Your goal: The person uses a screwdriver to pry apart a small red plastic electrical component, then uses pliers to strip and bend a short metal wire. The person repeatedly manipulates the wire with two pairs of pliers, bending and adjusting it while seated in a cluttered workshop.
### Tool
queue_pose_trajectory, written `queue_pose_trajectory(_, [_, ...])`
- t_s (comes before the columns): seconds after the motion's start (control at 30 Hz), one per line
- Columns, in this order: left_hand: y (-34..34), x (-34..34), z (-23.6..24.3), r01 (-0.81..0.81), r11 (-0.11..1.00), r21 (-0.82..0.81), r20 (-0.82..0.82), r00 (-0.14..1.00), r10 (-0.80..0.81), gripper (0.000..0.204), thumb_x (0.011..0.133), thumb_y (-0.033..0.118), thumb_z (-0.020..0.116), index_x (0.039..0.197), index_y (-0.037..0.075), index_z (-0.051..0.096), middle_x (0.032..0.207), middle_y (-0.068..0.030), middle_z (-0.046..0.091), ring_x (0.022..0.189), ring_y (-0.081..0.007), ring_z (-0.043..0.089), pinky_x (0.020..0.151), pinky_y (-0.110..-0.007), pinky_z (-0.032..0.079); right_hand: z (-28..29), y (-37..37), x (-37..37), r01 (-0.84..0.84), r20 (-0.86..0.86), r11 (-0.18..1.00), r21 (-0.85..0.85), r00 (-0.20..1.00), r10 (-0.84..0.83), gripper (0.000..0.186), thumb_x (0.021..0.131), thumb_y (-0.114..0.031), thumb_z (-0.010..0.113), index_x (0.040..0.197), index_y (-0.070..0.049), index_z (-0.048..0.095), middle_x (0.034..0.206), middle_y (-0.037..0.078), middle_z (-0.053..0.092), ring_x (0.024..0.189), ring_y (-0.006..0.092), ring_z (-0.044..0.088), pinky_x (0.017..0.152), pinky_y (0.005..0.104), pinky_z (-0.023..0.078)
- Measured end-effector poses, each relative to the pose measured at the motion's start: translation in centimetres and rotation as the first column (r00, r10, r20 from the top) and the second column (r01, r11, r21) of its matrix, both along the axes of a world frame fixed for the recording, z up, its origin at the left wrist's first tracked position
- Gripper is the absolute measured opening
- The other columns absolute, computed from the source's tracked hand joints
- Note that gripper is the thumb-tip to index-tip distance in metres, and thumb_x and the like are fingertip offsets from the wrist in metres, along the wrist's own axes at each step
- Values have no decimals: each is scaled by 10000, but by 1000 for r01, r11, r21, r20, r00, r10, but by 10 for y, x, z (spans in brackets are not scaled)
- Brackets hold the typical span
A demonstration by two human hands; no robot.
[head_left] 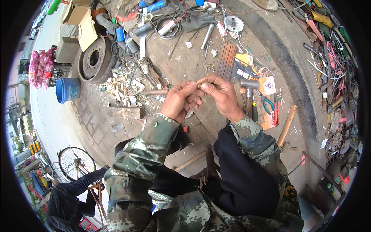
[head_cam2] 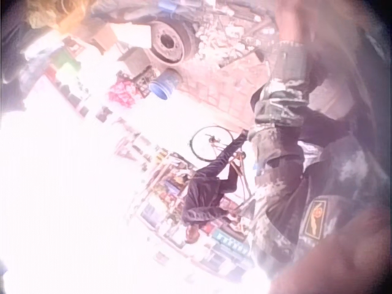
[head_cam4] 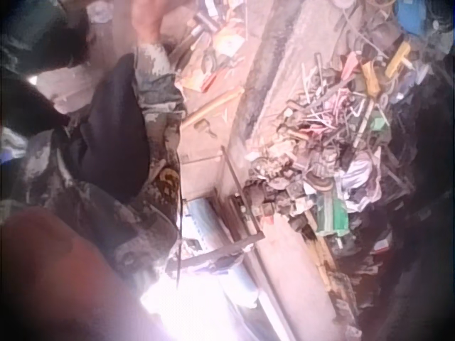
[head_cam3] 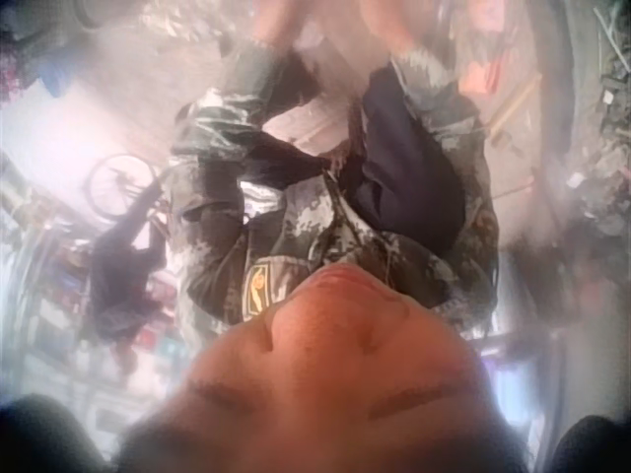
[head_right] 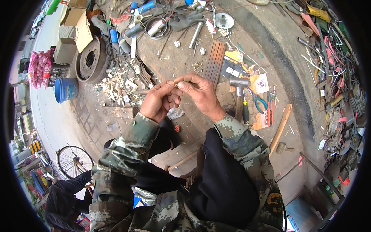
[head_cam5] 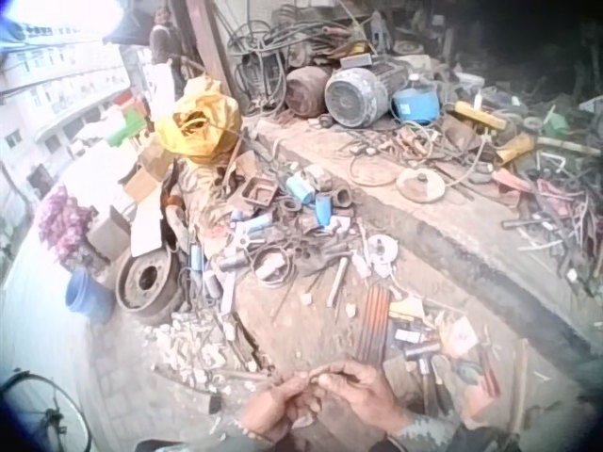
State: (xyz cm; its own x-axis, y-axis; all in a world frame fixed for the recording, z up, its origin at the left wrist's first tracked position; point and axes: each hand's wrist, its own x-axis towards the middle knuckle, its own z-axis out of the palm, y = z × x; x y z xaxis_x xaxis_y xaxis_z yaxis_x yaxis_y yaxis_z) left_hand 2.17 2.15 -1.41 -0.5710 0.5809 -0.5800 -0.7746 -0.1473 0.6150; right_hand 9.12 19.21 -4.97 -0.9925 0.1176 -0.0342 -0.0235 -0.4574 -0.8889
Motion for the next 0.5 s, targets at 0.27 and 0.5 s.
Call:
queue_pose_trajectory(0.27, [-8,12,45,7,993,121,-39,999,-3,182,1076,180,566,1065,10,629,936,-127,732,713,-191,707,631,-297,555,35,6,1,63,-199,968,244,980,-14,122,998,-83,675,1073,-24,752,993,22,645,973,118,593,898,288,466])
queue_pose_trajectory(0.5, [-9,13,49,52,997,64,-202,979,-38,180,1050,199,631,1022,22,643,888,-111,718,686,-161,679,642,-286,564,49,11,7,84,-241,946,312,970,-7,139,959,-55,721,1092,-38,758,984,15,624,911,109,601,804,262,483])
